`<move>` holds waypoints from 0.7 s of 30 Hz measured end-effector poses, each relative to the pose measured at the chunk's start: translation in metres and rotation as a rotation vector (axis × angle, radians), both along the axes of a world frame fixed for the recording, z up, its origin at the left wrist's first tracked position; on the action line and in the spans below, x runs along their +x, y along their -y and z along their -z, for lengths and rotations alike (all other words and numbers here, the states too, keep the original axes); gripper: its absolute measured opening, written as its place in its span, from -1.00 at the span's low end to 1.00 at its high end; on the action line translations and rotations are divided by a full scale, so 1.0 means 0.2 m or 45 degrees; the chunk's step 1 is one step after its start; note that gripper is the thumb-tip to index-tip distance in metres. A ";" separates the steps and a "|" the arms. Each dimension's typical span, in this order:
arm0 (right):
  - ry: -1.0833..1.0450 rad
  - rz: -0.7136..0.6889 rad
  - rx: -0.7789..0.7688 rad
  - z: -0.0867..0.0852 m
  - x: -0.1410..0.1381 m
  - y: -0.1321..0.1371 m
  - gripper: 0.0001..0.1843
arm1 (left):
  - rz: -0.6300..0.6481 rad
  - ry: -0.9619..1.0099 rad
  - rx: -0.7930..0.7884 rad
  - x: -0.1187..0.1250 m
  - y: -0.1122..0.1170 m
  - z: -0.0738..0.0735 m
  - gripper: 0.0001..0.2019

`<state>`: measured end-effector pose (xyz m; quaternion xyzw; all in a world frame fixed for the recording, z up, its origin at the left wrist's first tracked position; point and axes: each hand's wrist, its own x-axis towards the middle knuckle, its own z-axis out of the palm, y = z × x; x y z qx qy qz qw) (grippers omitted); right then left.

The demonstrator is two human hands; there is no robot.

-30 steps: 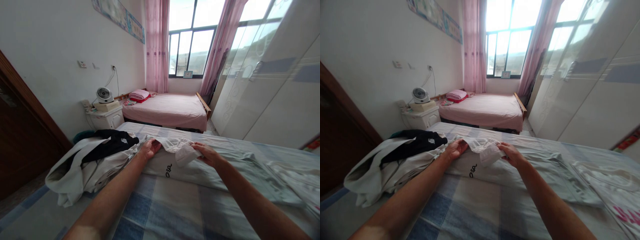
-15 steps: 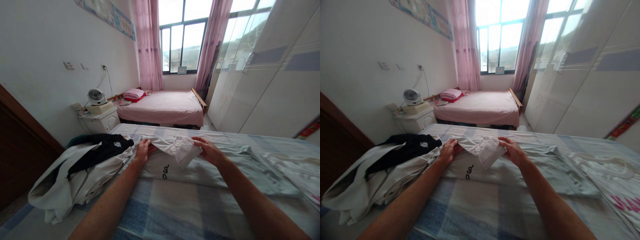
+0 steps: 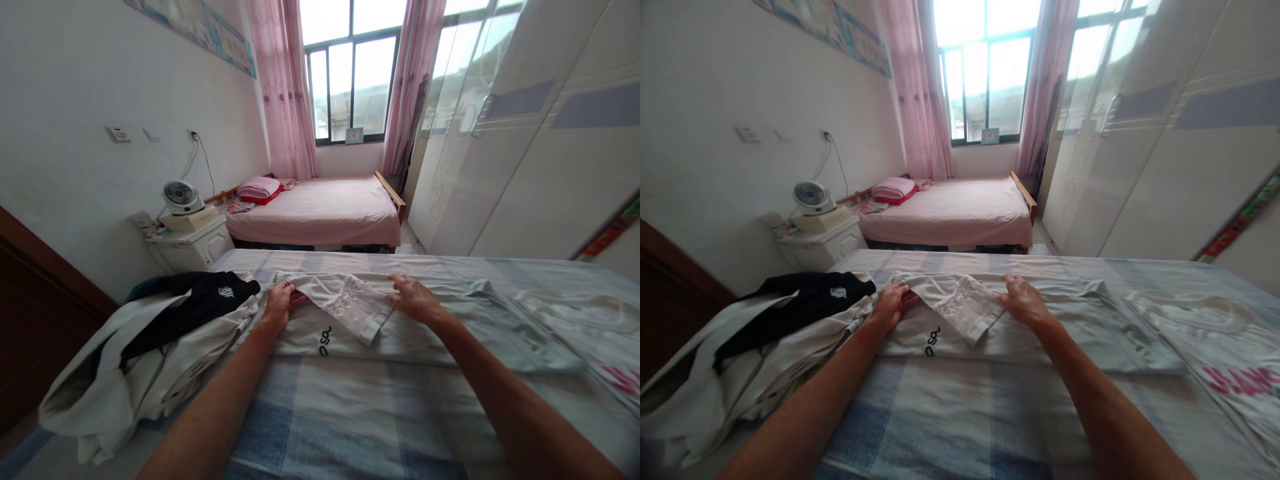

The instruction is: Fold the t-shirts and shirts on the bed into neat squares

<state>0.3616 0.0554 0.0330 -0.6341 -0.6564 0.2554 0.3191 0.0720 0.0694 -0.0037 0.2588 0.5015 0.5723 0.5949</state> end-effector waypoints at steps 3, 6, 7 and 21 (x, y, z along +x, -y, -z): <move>0.341 -0.202 0.235 0.00 -0.04 0.04 -0.75 | -0.040 -0.131 0.050 0.01 0.01 -0.01 -0.83; 0.365 -0.660 0.206 -0.02 -0.14 0.11 -0.70 | -0.044 -0.199 0.063 0.02 0.02 -0.02 -0.84; 0.408 -0.759 0.182 -0.02 -0.17 0.13 -0.68 | -0.043 -0.215 0.064 0.02 0.02 -0.02 -0.85; 0.353 -0.725 0.082 -0.10 -0.19 0.08 -0.80 | -0.264 -1.179 0.184 -0.10 0.04 -0.16 -0.93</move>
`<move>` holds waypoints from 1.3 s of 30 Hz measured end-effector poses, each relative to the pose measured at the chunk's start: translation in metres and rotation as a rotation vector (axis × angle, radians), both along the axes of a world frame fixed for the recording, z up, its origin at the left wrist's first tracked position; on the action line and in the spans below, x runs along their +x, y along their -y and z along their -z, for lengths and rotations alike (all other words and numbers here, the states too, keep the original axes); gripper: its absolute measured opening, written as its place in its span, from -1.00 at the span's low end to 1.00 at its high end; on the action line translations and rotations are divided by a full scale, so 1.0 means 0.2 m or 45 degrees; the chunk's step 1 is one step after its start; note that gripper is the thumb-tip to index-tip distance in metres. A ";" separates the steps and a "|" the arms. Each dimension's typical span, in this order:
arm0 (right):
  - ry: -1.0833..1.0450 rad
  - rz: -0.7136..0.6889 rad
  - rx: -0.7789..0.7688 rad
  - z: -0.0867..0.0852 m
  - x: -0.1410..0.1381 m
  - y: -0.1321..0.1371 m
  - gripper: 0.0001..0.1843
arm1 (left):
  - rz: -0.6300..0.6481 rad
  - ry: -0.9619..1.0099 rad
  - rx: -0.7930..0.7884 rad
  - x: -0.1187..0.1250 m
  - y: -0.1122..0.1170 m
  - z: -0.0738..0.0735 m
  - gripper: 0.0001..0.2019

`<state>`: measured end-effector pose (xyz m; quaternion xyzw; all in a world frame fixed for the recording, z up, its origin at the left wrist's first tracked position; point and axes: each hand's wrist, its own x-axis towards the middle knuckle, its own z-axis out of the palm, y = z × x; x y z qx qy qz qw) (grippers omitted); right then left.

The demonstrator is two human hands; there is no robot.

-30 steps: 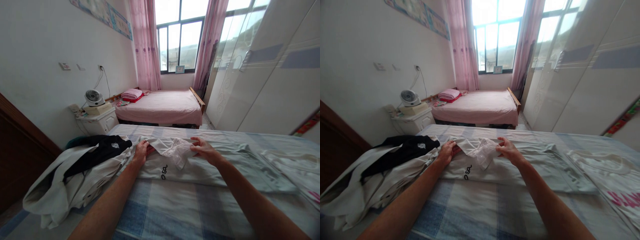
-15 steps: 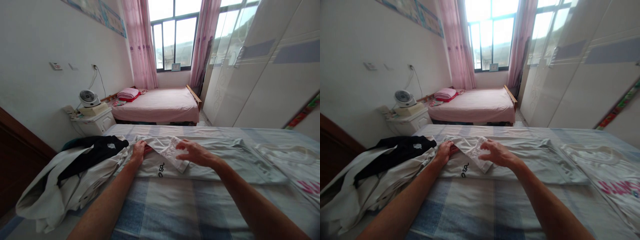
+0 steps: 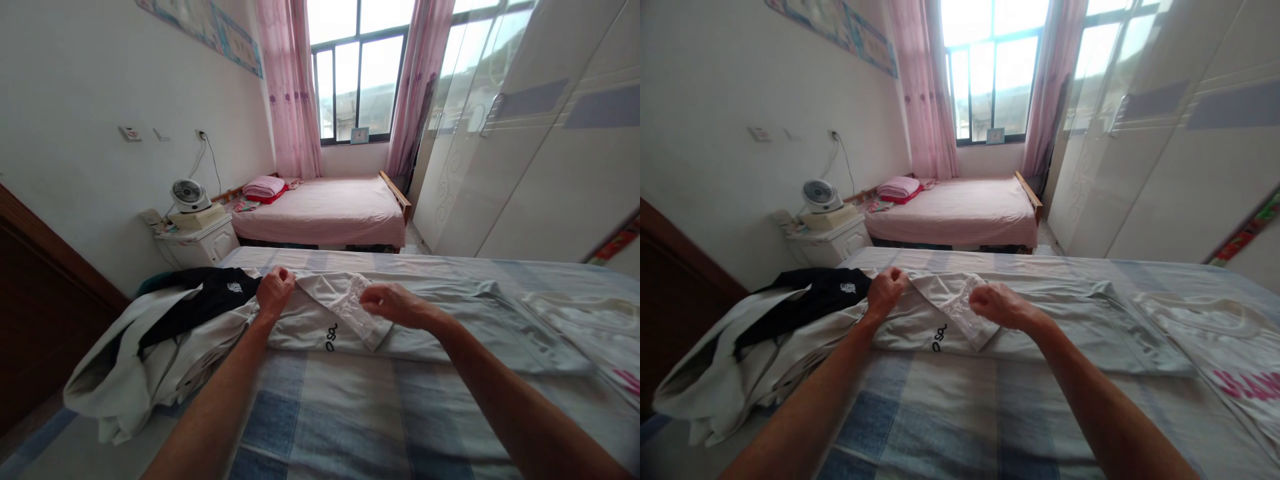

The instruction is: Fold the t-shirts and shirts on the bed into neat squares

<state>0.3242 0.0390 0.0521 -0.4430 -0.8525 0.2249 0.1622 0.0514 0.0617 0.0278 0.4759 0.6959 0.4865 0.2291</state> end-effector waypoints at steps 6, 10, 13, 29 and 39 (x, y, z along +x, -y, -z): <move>-0.114 0.529 0.265 0.09 -0.15 -0.29 -0.70 | 0.199 -0.432 0.270 0.00 -0.06 0.03 -0.92; -0.120 0.629 0.217 0.27 -0.21 -0.37 -0.66 | 0.286 -0.189 0.312 -0.01 -0.09 0.14 -0.97; -0.136 0.583 0.229 0.34 -0.21 -0.39 -0.68 | 0.307 -0.152 0.334 -0.03 -0.10 0.18 -0.96; -0.224 0.625 0.245 0.35 -0.20 -0.41 -0.73 | 0.272 -0.488 0.342 -0.04 -0.12 0.21 -0.88; -0.183 0.709 0.338 0.30 -0.22 -0.39 -0.72 | 0.086 -1.088 0.218 0.01 -0.09 0.18 -0.80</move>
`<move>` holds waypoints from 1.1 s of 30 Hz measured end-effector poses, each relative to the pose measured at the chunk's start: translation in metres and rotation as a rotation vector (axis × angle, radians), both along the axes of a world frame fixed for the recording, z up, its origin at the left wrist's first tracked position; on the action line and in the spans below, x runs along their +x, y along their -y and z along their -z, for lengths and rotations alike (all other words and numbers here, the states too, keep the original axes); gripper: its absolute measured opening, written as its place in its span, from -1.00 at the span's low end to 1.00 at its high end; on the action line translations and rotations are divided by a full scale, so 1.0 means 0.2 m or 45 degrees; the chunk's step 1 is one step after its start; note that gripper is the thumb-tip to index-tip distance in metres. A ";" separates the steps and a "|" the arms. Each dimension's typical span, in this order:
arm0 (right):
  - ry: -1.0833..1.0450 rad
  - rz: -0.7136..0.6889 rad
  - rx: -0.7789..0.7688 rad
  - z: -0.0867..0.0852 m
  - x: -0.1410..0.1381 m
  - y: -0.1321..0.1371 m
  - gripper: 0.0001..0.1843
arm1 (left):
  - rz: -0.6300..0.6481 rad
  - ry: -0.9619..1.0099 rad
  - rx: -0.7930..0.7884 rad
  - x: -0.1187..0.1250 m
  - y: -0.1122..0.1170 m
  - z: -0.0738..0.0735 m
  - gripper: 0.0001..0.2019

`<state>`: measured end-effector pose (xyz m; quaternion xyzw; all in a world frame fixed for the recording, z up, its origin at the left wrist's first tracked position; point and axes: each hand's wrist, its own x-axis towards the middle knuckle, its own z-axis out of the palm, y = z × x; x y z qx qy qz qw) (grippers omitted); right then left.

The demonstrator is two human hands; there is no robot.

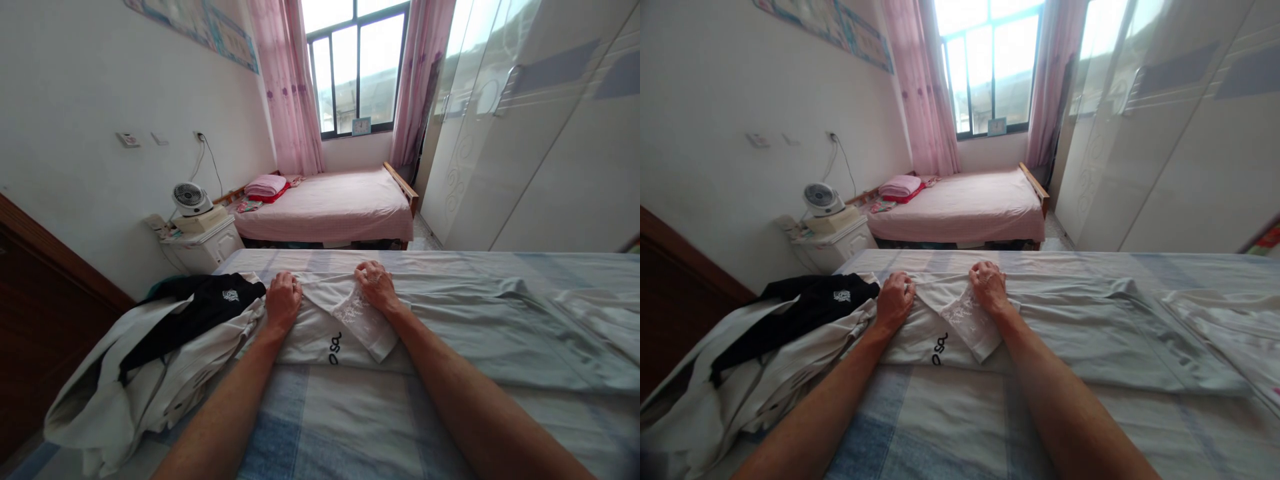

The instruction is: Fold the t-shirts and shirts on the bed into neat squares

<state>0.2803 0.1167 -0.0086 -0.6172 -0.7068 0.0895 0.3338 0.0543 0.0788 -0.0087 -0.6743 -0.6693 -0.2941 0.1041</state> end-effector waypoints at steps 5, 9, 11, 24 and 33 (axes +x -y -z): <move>0.229 -0.207 0.234 -0.10 -0.08 0.08 -0.55 | 0.475 -0.273 0.079 0.17 0.07 -0.06 -0.63; 0.488 -0.414 0.007 -0.01 -0.12 0.12 -0.46 | 0.497 -0.397 -0.272 0.22 0.10 0.00 -0.55; 0.557 -0.380 -0.092 0.05 -0.10 0.11 -0.40 | 0.384 -0.401 -0.395 0.18 0.08 0.04 -0.51; 0.469 -0.146 -0.348 -0.03 0.04 0.08 -0.27 | 0.154 -0.371 -0.458 0.06 0.03 0.11 -0.36; 0.656 0.167 -0.296 0.06 0.87 0.26 -0.36 | 0.140 -0.408 -0.493 0.07 0.03 0.10 -0.36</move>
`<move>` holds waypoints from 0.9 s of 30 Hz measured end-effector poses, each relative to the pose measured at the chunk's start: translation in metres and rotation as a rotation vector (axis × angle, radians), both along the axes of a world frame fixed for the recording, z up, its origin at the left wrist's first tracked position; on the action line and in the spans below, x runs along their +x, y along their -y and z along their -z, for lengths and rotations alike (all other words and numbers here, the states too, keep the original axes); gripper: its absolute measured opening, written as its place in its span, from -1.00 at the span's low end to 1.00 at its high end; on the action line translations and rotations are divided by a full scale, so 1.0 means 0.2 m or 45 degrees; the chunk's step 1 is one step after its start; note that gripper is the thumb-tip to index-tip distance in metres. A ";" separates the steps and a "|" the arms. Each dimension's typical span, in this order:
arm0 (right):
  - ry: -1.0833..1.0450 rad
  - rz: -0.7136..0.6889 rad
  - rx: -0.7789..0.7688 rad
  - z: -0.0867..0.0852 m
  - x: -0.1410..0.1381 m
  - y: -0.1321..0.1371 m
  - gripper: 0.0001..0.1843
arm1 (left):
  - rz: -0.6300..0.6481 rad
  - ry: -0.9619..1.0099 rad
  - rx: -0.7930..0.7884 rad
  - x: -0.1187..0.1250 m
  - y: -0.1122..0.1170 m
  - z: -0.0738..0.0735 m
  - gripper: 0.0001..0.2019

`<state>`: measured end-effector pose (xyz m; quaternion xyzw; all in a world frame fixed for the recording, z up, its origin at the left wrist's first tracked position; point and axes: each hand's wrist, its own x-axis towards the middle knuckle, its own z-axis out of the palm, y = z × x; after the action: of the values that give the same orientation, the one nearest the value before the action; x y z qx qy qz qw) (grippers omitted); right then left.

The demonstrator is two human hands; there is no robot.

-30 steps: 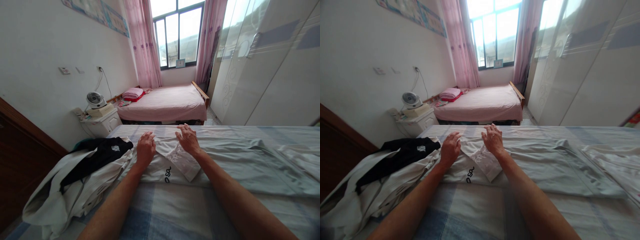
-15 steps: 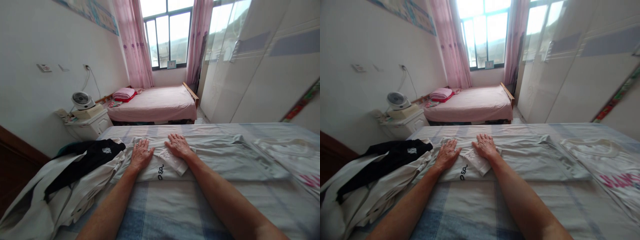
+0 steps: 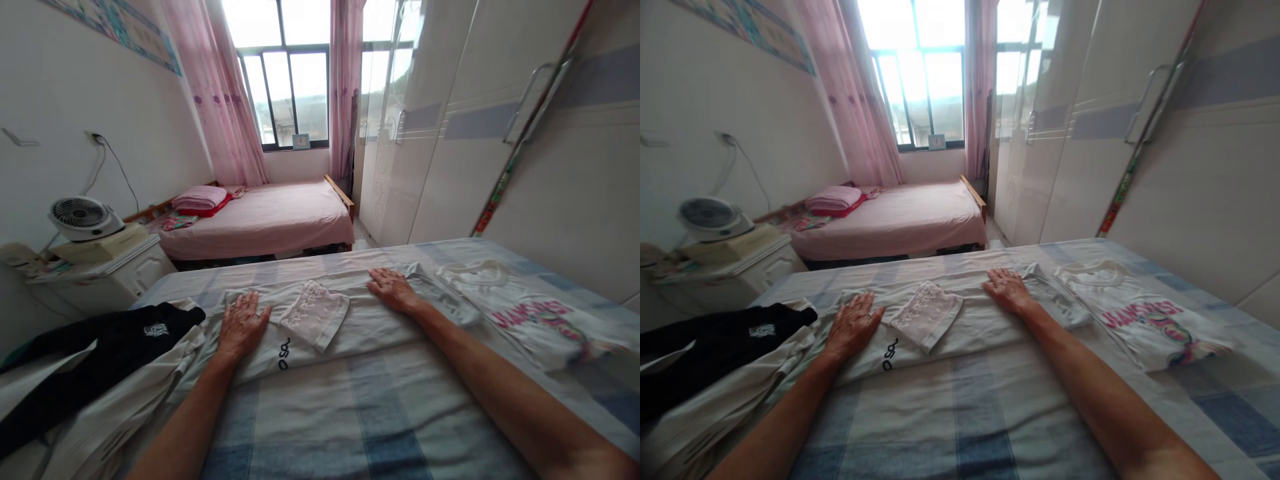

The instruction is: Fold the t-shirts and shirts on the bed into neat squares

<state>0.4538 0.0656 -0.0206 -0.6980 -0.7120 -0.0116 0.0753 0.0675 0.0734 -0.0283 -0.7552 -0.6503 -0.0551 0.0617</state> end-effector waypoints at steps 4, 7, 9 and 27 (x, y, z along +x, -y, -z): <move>0.013 0.276 0.264 0.06 0.34 0.08 -0.43 | 0.000 -0.006 -0.010 0.01 0.01 -0.01 -0.36; -0.124 0.367 0.574 0.03 0.44 0.12 -0.54 | 0.005 0.000 0.002 0.00 0.00 -0.01 -0.37; -0.178 0.352 0.591 0.00 0.45 0.14 -0.60 | 0.013 0.000 0.016 0.00 0.00 0.00 -0.37; -0.144 0.212 0.241 -0.06 0.41 -0.03 -0.49 | 0.051 -0.046 0.028 -0.02 -0.01 0.03 -0.41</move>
<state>0.5352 0.0719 -0.0087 -0.7441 -0.6419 -0.0456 0.1794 0.0627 0.0763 -0.0342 -0.7681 -0.6332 -0.0498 0.0808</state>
